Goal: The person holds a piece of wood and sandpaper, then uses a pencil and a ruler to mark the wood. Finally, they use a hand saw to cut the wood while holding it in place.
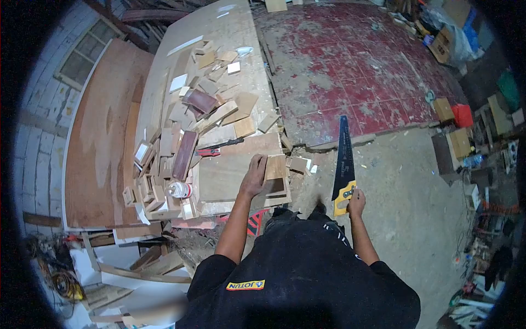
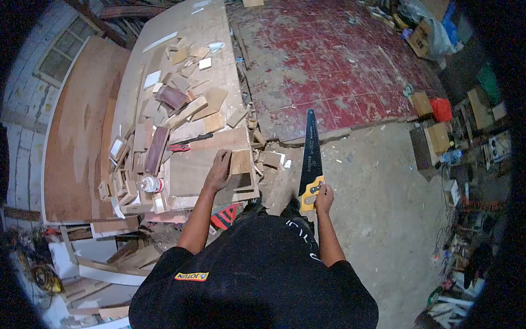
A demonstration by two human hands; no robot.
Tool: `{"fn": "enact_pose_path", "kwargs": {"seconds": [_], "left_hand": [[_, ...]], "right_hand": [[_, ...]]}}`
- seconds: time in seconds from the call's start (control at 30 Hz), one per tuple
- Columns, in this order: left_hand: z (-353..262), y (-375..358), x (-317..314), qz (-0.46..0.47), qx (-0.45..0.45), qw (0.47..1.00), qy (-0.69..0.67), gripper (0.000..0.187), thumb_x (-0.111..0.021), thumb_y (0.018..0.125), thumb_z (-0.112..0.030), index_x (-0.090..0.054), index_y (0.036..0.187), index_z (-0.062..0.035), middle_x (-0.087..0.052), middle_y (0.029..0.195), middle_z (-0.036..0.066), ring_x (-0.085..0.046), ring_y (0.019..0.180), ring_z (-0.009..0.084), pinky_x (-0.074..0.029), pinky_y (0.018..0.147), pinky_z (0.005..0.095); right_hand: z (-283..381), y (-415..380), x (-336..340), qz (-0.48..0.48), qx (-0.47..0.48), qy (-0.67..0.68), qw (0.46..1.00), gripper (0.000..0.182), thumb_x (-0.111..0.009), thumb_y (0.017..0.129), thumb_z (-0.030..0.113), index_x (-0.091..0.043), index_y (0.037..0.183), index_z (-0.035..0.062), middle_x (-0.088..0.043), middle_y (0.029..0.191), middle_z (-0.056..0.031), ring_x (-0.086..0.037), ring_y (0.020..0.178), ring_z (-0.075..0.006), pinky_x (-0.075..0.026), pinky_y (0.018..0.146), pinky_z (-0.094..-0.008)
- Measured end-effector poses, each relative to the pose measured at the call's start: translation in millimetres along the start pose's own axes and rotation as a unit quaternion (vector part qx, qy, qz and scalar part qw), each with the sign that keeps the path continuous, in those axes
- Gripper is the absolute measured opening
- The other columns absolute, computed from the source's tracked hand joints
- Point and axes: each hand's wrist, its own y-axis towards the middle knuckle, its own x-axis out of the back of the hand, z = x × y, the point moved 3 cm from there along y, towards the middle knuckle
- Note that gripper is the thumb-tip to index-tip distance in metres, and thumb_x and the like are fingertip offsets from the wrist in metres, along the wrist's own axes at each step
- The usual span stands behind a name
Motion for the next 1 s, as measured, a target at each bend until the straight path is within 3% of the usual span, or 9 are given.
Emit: {"fn": "enact_pose_path", "kwargs": {"seconds": [0.1,0.17,0.57,0.7,0.77,0.83,0.87,0.9,1.0], "left_hand": [[-5,-5,10,0.023,0.056,0.998,-0.013,0.080,-0.064,0.066,0.003,-0.032,0.139,0.0041,-0.035,0.133,0.025,-0.037,0.128,0.0445,-0.036,0.110,0.0426],[-8,-7,15,0.025,0.079,0.996,-0.045,0.088,-0.070,0.063,0.002,-0.030,0.141,0.0014,-0.033,0.135,0.025,-0.038,0.127,0.0450,-0.038,0.108,0.0418],[17,-35,20,0.010,0.141,0.987,-0.073,0.091,-0.074,0.065,-0.003,-0.029,0.143,-0.0043,-0.031,0.138,0.026,-0.040,0.127,0.0464,-0.042,0.105,0.0440],[39,-60,3,-0.016,0.142,0.988,-0.065,0.092,-0.075,0.066,-0.004,-0.027,0.145,-0.0049,-0.030,0.139,0.025,-0.041,0.127,0.0453,-0.042,0.105,0.0443],[41,-74,-5,0.008,0.202,0.973,-0.115,0.093,-0.076,0.066,-0.008,-0.027,0.145,-0.0048,-0.030,0.140,0.025,-0.040,0.128,0.0457,-0.041,0.106,0.0448],[45,-90,-13,0.031,0.211,0.969,-0.122,0.096,-0.078,0.066,-0.010,-0.025,0.146,-0.0044,-0.029,0.141,0.026,-0.039,0.129,0.0465,-0.039,0.108,0.0452],[48,-96,-16,0.057,0.220,0.965,-0.129,0.098,-0.080,0.066,-0.013,-0.024,0.146,-0.0040,-0.028,0.142,0.026,-0.037,0.130,0.0473,-0.037,0.109,0.0456],[50,-101,-16,0.054,0.219,0.966,-0.130,0.098,-0.080,0.066,-0.013,-0.024,0.146,-0.0040,-0.028,0.142,0.026,-0.037,0.130,0.0473,-0.037,0.109,0.0456],[59,-112,-16,0.044,0.232,0.963,-0.128,0.100,-0.081,0.064,-0.010,-0.025,0.146,-0.0050,-0.029,0.143,0.024,-0.036,0.131,0.0448,-0.036,0.111,0.0445]], "right_hand": [[7,11,-7,0.086,-0.034,-0.004,0.996,0.038,-0.051,0.098,0.031,-0.061,0.088,-0.0037,-0.064,0.078,-0.0163,-0.060,0.073,-0.0264,-0.045,0.070,-0.0379],[16,16,-12,0.078,0.008,0.000,0.997,0.037,-0.051,0.098,0.030,-0.061,0.084,-0.0023,-0.059,0.072,-0.0074,-0.053,0.069,-0.0153,-0.043,0.065,-0.0340],[61,21,-55,0.181,0.039,-0.025,0.982,0.039,-0.058,0.095,0.035,-0.064,0.085,-0.0024,-0.061,0.072,-0.0087,-0.054,0.070,-0.0149,-0.044,0.065,-0.0329],[83,17,-93,0.210,0.058,-0.007,0.976,0.038,-0.062,0.093,0.034,-0.062,0.077,-0.0008,-0.061,0.069,-0.0092,-0.055,0.063,-0.0163,-0.045,0.061,-0.0339],[104,14,-117,0.245,0.031,0.004,0.969,0.038,-0.064,0.093,0.034,-0.061,0.076,-0.0008,-0.061,0.069,-0.0103,-0.055,0.062,-0.0178,-0.045,0.060,-0.0353],[93,26,-162,0.231,0.096,-0.017,0.968,0.039,-0.064,0.092,0.034,-0.061,0.078,-0.0017,-0.062,0.071,-0.0120,-0.056,0.064,-0.0207,-0.045,0.062,-0.0361],[104,24,-181,0.243,0.115,0.014,0.963,0.038,-0.061,0.095,0.035,-0.061,0.083,-0.0006,-0.055,0.069,-0.0048,-0.051,0.063,-0.0142,-0.042,0.056,-0.0337],[115,24,-204,0.268,0.077,0.030,0.960,0.037,-0.061,0.095,0.033,-0.061,0.080,-0.0016,-0.061,0.071,-0.0121,-0.057,0.063,-0.0210,-0.045,0.060,-0.0360],[167,7,-257,0.291,0.032,0.075,0.953,0.033,-0.058,0.097,0.030,-0.059,0.082,0.0008,-0.060,0.070,-0.0088,-0.053,0.053,-0.0170,-0.044,0.049,-0.0339]]}}
